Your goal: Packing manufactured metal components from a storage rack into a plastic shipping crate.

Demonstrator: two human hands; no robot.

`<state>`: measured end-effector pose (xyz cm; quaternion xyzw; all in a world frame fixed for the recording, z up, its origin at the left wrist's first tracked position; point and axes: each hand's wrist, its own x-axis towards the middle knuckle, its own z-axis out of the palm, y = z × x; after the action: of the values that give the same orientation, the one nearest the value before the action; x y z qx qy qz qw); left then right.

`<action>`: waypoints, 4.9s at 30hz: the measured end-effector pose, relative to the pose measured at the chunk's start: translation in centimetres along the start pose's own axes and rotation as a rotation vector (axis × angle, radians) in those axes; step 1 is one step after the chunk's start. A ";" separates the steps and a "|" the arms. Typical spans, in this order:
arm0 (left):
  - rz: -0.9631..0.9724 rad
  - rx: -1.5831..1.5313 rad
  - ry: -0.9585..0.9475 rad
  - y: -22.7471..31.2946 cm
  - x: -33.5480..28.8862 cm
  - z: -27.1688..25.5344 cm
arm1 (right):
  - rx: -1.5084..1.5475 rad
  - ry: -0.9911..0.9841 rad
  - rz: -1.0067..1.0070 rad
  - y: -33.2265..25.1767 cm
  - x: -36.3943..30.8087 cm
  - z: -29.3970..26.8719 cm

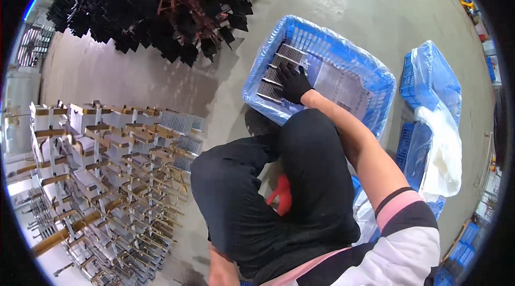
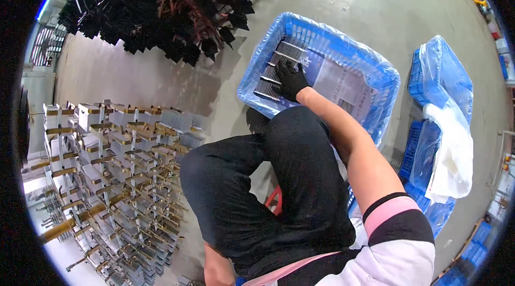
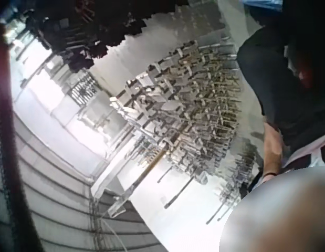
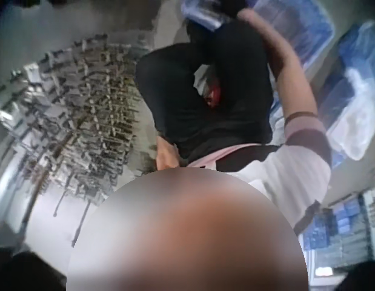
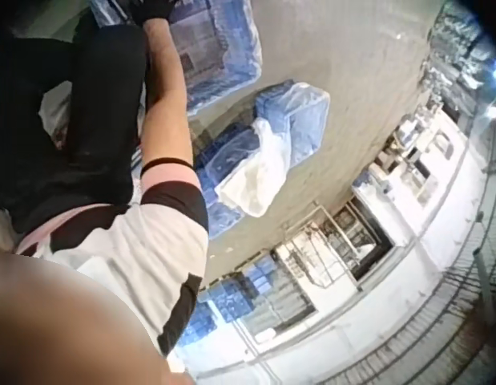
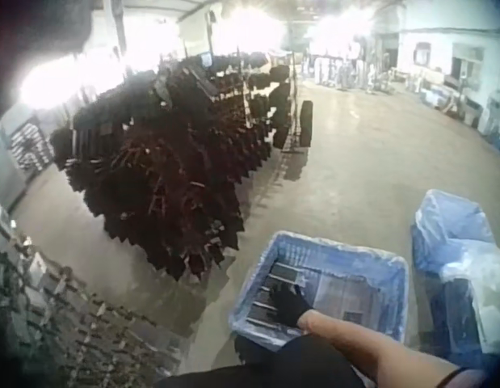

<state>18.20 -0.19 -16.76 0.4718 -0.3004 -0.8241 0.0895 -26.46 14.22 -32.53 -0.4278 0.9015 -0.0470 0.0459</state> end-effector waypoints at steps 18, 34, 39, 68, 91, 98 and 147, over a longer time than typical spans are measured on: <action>0.653 0.670 0.259 -2.8 5.7 -6.5 | 0.153 -0.004 -0.300 1.1 3.3 -12.8; 0.608 1.419 0.740 0.6 19.6 -17.3 | 0.571 -0.023 -0.503 -17.1 -5.6 -27.5; 0.760 1.560 0.846 -0.3 20.7 -16.3 | 0.570 -0.008 -0.518 -16.9 -4.8 -26.2; 0.936 0.287 0.473 0.0 -1.7 -3.1 | 0.651 0.054 -0.460 -18.0 -6.3 -28.8; 1.514 1.490 0.020 10.5 -4.0 20.5 | 0.350 0.288 0.182 8.5 -5.8 -13.6; 1.364 1.579 -0.001 10.6 -3.6 21.1 | 0.044 0.029 0.298 11.8 -1.5 -4.5; 0.562 0.832 0.602 1.8 19.5 -8.6 | 0.577 0.007 -0.513 -15.0 -6.1 -27.2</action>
<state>14.61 -13.53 -33.03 0.5827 -0.6738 -0.4113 0.1930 -14.44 10.68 -3.49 -0.6086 0.7151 -0.3102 0.1483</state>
